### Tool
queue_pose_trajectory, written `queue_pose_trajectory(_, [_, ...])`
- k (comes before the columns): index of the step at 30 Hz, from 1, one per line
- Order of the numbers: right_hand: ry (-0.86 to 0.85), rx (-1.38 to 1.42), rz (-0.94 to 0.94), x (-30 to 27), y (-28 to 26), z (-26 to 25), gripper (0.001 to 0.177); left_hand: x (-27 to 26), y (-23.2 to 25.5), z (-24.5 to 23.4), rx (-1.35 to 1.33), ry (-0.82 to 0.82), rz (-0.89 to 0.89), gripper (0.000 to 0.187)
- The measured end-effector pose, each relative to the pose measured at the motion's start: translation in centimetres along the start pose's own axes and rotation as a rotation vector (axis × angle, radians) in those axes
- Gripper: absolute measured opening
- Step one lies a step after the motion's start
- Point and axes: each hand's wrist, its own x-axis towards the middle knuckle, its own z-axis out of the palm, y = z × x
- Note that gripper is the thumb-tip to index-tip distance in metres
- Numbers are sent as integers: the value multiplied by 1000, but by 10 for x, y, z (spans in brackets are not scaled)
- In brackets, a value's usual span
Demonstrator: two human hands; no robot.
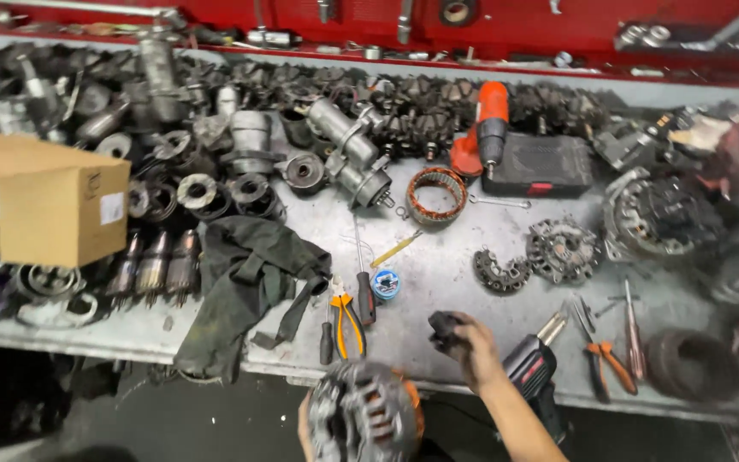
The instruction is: The person works on a mechanical component, likely an alternator, using a hammer and a metal rod to tap parts into place. They then handle a coiled copper wire and a small metal piece, placing them on a cluttered workbench filled with various tools and disassembled parts.
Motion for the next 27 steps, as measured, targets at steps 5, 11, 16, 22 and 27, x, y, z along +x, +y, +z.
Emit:
queue_pose_trajectory(5, [86,-179,0,-85,7,20,46,64,56,127,58,120,-149,80])
queue_pose_trajectory(11, [181,-33,-214,-104,50,74,45,86,60,152,151,-41,-363,69])
queue_pose_trajectory(16, [98,524,5,-111,50,108,38,64,61,174,364,28,-400,66])
queue_pose_trajectory(22, [115,473,-23,-174,83,160,37,71,66,139,402,-148,-516,62])
queue_pose_trajectory(27, [96,395,-43,-220,96,203,37,44,78,153,435,-98,-583,60])
